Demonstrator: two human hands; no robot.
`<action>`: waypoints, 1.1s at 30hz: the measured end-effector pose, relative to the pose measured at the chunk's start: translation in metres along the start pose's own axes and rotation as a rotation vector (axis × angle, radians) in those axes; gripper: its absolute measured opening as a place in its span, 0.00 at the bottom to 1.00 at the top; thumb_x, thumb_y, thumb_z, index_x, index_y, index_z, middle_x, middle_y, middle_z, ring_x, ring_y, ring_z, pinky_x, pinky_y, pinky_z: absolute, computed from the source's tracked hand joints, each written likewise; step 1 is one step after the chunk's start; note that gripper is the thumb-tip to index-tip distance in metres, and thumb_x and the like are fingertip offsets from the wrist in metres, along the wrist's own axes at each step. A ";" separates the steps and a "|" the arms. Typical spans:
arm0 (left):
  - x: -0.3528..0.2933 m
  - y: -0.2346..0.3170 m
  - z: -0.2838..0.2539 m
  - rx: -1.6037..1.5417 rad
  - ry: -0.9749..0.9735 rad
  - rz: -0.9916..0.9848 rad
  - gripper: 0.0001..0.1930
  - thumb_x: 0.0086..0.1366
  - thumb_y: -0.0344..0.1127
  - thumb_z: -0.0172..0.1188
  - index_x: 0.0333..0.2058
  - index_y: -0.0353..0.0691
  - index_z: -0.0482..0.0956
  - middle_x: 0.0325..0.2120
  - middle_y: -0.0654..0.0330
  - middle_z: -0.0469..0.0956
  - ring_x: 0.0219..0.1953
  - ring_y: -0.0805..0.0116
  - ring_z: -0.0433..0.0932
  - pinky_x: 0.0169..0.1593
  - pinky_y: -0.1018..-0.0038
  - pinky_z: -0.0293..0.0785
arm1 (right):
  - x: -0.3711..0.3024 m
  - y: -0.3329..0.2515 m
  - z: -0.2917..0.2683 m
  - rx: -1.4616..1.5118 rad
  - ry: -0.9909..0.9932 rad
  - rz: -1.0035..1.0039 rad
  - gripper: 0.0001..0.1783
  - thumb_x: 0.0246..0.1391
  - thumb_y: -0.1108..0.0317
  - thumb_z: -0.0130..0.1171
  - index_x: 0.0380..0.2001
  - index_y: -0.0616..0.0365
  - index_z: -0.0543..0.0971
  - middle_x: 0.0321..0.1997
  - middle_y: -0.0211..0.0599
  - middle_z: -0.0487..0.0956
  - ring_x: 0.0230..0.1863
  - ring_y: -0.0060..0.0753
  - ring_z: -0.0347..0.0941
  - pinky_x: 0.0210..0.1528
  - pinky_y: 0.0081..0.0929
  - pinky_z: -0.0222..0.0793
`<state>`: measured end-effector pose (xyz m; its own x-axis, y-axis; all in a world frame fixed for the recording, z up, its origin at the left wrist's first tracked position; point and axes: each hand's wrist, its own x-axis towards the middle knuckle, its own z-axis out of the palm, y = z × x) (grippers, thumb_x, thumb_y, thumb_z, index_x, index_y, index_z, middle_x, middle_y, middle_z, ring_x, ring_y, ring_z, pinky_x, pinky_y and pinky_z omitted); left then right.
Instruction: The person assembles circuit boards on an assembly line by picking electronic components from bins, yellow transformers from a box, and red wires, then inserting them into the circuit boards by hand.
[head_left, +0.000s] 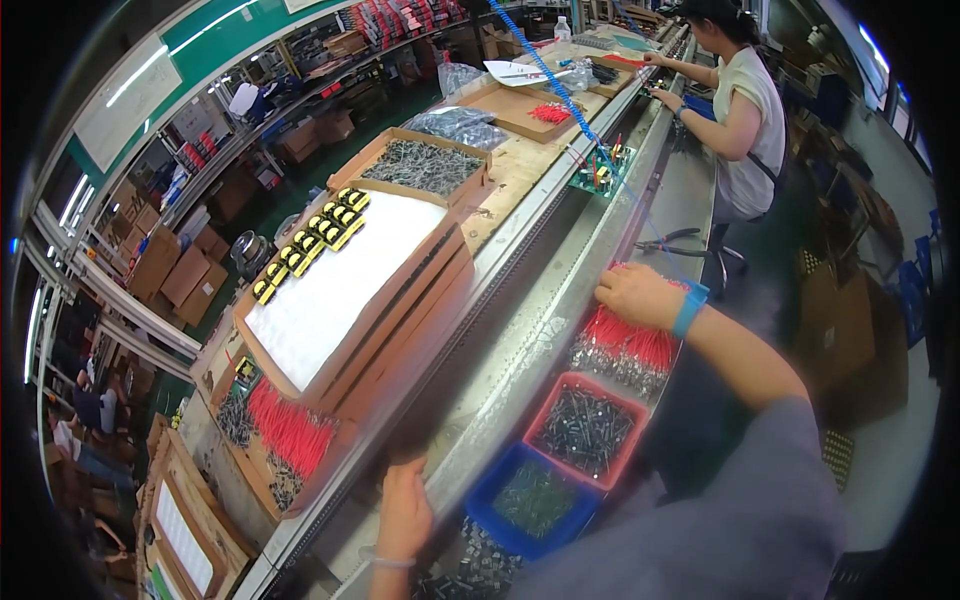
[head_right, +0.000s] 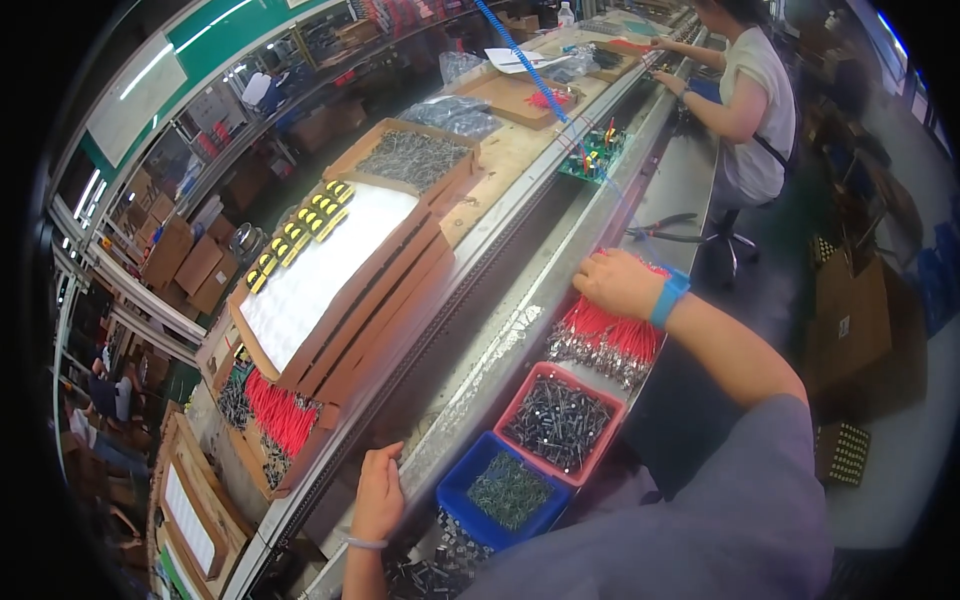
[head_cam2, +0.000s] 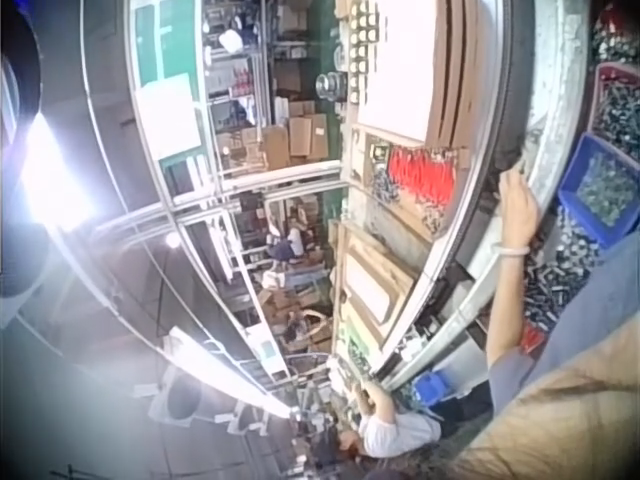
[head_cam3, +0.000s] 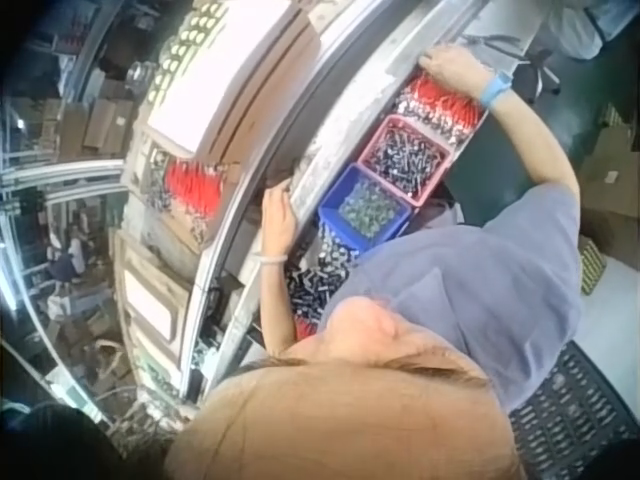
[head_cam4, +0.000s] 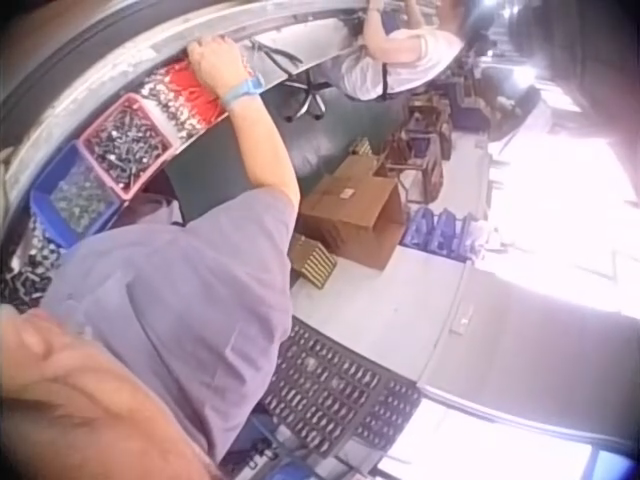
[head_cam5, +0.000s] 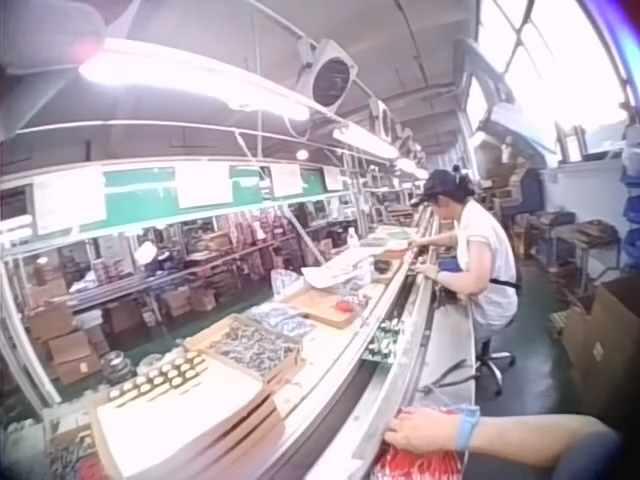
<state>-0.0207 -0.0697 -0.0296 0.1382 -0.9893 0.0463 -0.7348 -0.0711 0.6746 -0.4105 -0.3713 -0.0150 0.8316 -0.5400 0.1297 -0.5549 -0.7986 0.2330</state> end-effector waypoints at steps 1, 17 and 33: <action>0.001 0.001 0.000 -0.005 -0.006 -0.007 0.14 0.72 0.26 0.47 0.53 0.32 0.76 0.46 0.43 0.75 0.52 0.45 0.74 0.58 0.59 0.70 | 0.000 0.003 -0.002 -0.008 -0.018 -0.006 0.09 0.56 0.68 0.55 0.40 0.55 0.79 0.41 0.37 0.80 0.47 0.39 0.79 0.49 0.39 0.72; -0.003 0.009 -0.002 0.010 0.009 -0.028 0.15 0.74 0.28 0.46 0.54 0.31 0.76 0.47 0.41 0.75 0.51 0.43 0.76 0.57 0.59 0.71 | -0.019 0.039 -0.025 0.035 -0.014 0.106 0.04 0.53 0.68 0.57 0.31 0.52 0.81 0.38 0.34 0.79 0.46 0.38 0.78 0.49 0.40 0.69; 0.002 0.008 -0.003 0.005 -0.008 -0.035 0.14 0.75 0.30 0.45 0.53 0.32 0.75 0.44 0.42 0.76 0.48 0.43 0.77 0.53 0.58 0.73 | -0.040 -0.023 -0.043 0.207 -0.203 0.061 0.08 0.50 0.69 0.59 0.36 0.56 0.79 0.33 0.41 0.83 0.39 0.49 0.82 0.43 0.47 0.75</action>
<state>-0.0244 -0.0715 -0.0215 0.1582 -0.9873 0.0170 -0.7327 -0.1059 0.6723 -0.4296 -0.3200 0.0164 0.7869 -0.6138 -0.0633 -0.6134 -0.7893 0.0269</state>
